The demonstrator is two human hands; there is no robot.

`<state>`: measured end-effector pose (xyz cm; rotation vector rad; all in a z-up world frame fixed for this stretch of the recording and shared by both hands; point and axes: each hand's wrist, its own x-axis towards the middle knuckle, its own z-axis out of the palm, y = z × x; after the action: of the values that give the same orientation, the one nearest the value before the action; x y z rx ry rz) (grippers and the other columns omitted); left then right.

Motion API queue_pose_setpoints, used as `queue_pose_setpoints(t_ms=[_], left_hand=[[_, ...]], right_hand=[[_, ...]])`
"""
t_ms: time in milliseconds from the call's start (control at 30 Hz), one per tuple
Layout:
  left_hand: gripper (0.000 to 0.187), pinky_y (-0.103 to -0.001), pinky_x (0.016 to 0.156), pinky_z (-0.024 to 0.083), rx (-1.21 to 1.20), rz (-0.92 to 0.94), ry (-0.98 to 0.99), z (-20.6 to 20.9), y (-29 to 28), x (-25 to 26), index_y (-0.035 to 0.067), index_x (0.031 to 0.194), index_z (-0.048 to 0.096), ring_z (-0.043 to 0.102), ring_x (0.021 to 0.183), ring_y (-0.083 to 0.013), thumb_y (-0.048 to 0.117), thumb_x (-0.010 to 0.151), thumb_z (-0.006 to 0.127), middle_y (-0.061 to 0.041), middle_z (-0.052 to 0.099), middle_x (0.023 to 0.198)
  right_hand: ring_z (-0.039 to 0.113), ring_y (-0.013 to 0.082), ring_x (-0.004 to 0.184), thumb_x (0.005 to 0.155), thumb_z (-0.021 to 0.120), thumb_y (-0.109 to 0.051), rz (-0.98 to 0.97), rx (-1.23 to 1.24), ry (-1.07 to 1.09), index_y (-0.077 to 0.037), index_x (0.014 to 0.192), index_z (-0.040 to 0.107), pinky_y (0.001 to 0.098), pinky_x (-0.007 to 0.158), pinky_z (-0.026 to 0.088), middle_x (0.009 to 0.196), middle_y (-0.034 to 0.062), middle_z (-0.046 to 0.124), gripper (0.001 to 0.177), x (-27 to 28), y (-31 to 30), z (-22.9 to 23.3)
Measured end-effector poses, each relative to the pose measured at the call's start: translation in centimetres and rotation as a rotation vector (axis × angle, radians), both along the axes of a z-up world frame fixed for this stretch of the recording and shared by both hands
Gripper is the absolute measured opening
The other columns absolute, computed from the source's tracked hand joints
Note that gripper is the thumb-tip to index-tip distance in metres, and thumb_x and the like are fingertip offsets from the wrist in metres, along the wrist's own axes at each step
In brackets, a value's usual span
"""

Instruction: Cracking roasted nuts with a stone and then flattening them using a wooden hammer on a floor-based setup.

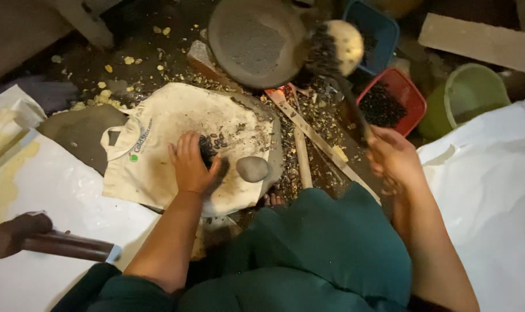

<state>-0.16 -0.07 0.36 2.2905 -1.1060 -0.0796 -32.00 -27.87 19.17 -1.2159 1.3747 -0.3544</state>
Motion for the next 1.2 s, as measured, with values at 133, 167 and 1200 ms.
queue_pose_setpoints(t_ms=[133, 167, 1200], left_hand=[[0.077, -0.066, 0.122, 0.014, -0.061, 0.013, -0.038, -0.4, 0.0, 0.1, 0.004, 0.146, 0.046, 0.038, 0.146, -0.0375, 0.040, 0.084, 0.072, -0.018, 0.047, 0.152], [0.077, -0.065, 0.122, 0.015, -0.059, 0.012, -0.031, -0.4, 0.1, 0.1, 0.005, 0.146, 0.046, 0.038, 0.146, -0.0371, 0.039, 0.083, 0.073, -0.018, 0.047, 0.152], [0.067, -0.065, 0.125, 0.014, -0.139, -0.004, 0.020, -0.5, 0.2, 0.4, 0.003, 0.148, 0.044, 0.038, 0.148, -0.0404, 0.035, 0.094, 0.065, -0.021, 0.045, 0.155]], right_hand=[[0.046, 0.0113, 0.048, 0.098, 0.065, -0.013, 0.217, -0.133, -0.029, -0.004, 0.137, 0.060, 0.0277, 0.043, 0.035, 0.069, 0.0062, 0.058, 0.040, 4.5, -3.3, -6.3], [0.052, 0.0149, 0.053, 0.097, 0.067, -0.014, 0.310, -0.268, 0.078, -0.005, 0.136, 0.061, 0.0304, 0.048, 0.040, 0.072, 0.0096, 0.063, 0.041, 6.1, -3.3, -6.9], [0.074, 0.0425, 0.089, 0.097, 0.066, -0.012, 0.670, -1.034, 0.273, -0.006, 0.141, 0.061, 0.0466, 0.077, 0.059, 0.105, 0.0277, 0.073, 0.045, 9.7, -0.1, -8.8]])
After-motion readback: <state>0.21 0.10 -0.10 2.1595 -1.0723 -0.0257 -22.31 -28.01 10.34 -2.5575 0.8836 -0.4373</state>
